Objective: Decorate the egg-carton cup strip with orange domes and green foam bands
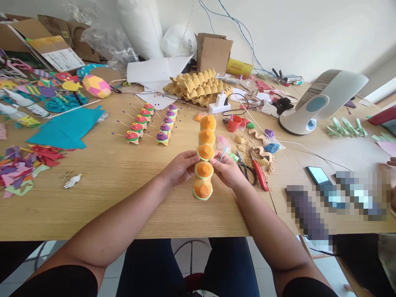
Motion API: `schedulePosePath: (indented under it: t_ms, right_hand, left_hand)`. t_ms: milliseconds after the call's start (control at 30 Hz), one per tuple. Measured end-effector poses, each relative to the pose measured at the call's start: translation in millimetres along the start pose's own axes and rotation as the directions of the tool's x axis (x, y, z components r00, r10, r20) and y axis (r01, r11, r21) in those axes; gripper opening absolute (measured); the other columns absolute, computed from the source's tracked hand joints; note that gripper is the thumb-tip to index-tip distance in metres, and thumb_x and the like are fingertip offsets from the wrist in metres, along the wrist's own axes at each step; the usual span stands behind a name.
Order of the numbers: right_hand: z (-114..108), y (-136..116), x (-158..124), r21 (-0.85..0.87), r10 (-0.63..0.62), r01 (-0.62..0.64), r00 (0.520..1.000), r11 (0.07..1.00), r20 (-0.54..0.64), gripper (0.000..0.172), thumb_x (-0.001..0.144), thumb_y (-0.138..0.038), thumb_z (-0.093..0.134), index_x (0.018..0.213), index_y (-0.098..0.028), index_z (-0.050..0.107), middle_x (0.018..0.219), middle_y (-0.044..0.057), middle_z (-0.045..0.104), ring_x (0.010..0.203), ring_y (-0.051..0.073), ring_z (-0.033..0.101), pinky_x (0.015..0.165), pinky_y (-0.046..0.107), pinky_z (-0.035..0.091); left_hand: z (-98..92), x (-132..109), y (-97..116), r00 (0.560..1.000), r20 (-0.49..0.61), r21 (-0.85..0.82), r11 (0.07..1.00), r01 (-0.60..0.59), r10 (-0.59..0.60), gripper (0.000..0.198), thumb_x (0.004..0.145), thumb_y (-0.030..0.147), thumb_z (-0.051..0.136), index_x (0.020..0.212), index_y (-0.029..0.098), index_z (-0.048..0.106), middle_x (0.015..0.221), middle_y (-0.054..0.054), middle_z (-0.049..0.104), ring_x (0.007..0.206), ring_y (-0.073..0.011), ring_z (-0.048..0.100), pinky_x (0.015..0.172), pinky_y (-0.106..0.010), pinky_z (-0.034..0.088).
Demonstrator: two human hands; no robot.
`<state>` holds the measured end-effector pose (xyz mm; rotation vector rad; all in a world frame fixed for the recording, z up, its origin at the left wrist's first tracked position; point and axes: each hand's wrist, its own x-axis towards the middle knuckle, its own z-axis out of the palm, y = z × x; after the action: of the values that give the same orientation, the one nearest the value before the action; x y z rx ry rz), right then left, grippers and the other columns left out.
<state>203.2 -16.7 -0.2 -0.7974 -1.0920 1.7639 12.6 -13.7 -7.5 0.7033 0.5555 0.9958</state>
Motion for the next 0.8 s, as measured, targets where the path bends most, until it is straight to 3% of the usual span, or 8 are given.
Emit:
schedulePosePath:
  t_ms: [100, 200, 367, 467, 600, 700, 800]
  right_hand:
    - [-1.2, 1.4, 0.4, -0.038, -0.011, 0.010, 1.000, 0.999, -0.010, 0.044, 0.068, -0.051, 0.090, 0.088, -0.023, 0.063, 0.067, -0.006, 0.054, 0.062, 0.011, 0.048, 0.058, 0.025, 0.037]
    - [-1.3, 1.4, 0.6, -0.078, -0.024, 0.023, 1.000, 0.997, -0.012, 0.046, 0.068, -0.054, 0.089, 0.088, -0.023, 0.061, 0.067, -0.006, 0.054, 0.061, 0.011, 0.047, 0.056, 0.026, 0.035]
    - [-1.0, -0.3, 1.1, -0.093, -0.024, 0.027, 0.999, 0.995, 0.034, 0.051, 0.069, -0.055, 0.088, 0.095, -0.022, 0.059, 0.065, -0.007, 0.049, 0.054, 0.008, 0.035, 0.054, 0.025, 0.024]
    - [-1.6, -1.4, 1.9, -0.102, -0.086, 0.090, 0.995, 0.991, 0.043, 0.051, 0.077, -0.063, 0.078, 0.100, -0.023, 0.058, 0.059, -0.009, 0.041, 0.052, 0.009, 0.027, 0.053, 0.027, 0.018]
    - [-2.2, -2.3, 3.0, -0.162, -0.176, 0.168, 0.984, 0.972, -0.035, 0.042, 0.092, -0.066, 0.058, 0.094, -0.025, 0.052, 0.057, -0.008, 0.041, 0.052, 0.011, 0.027, 0.054, 0.028, 0.018]
    - [-2.1, -3.7, 2.4, -0.226, -0.217, 0.203, 0.975, 0.953, -0.040, 0.041, 0.093, -0.063, 0.058, 0.084, -0.024, 0.051, 0.058, -0.007, 0.039, 0.054, 0.011, 0.028, 0.056, 0.029, 0.021]
    - [-1.7, -5.9, 0.2, -0.362, -0.244, 0.226, 0.970, 0.904, -0.004, 0.044, 0.091, -0.065, 0.061, 0.080, -0.022, 0.061, 0.060, -0.005, 0.041, 0.058, 0.011, 0.034, 0.058, 0.029, 0.027]
  left_hand:
    - [0.7, -0.5, 0.1, 0.999, 0.048, -0.018, 1.000, 0.005, -0.004, 0.036, 0.074, 0.039, 0.088, 0.096, 0.013, 0.078, 0.087, -0.008, 0.077, 0.073, -0.0163, 0.070, 0.067, -0.025, 0.053]
    - [4.4, -0.5, -0.5, 1.000, 0.029, -0.052, 0.999, 0.009, -0.008, 0.033, 0.086, 0.046, 0.076, 0.096, 0.015, 0.077, 0.094, -0.009, 0.078, 0.082, -0.0193, 0.072, 0.074, -0.028, 0.055]
    - [7.9, -0.5, -0.4, 0.999, 0.040, -0.058, 0.998, 0.012, -0.010, 0.031, 0.093, 0.042, 0.068, 0.107, 0.016, 0.076, 0.104, -0.009, 0.077, 0.092, -0.0208, 0.072, 0.081, -0.029, 0.055]
    - [9.7, -3.1, 4.3, 0.998, 0.044, -0.095, 0.994, 0.045, -0.041, 0.027, 0.095, 0.042, 0.064, 0.104, 0.019, 0.075, 0.093, -0.005, 0.076, 0.079, -0.0177, 0.071, 0.072, -0.027, 0.055]
    - [14.3, -7.5, 12.4, 0.990, -0.024, -0.114, 0.984, 0.138, -0.141, 0.028, 0.098, 0.044, 0.060, 0.089, 0.020, 0.070, 0.070, 0.000, 0.067, 0.057, -0.0138, 0.062, 0.055, -0.025, 0.050]
    - [16.6, -8.4, 15.3, 0.986, -0.062, -0.134, 0.980, 0.144, -0.154, 0.030, 0.099, 0.044, 0.058, 0.082, 0.019, 0.065, 0.065, 0.002, 0.061, 0.053, -0.0122, 0.060, 0.052, -0.023, 0.049]
    - [16.8, -7.4, 16.9, 0.983, -0.083, -0.152, 0.977, 0.147, -0.161, 0.033, 0.100, 0.043, 0.055, 0.081, 0.019, 0.063, 0.063, 0.001, 0.060, 0.051, -0.0119, 0.059, 0.051, -0.022, 0.048]
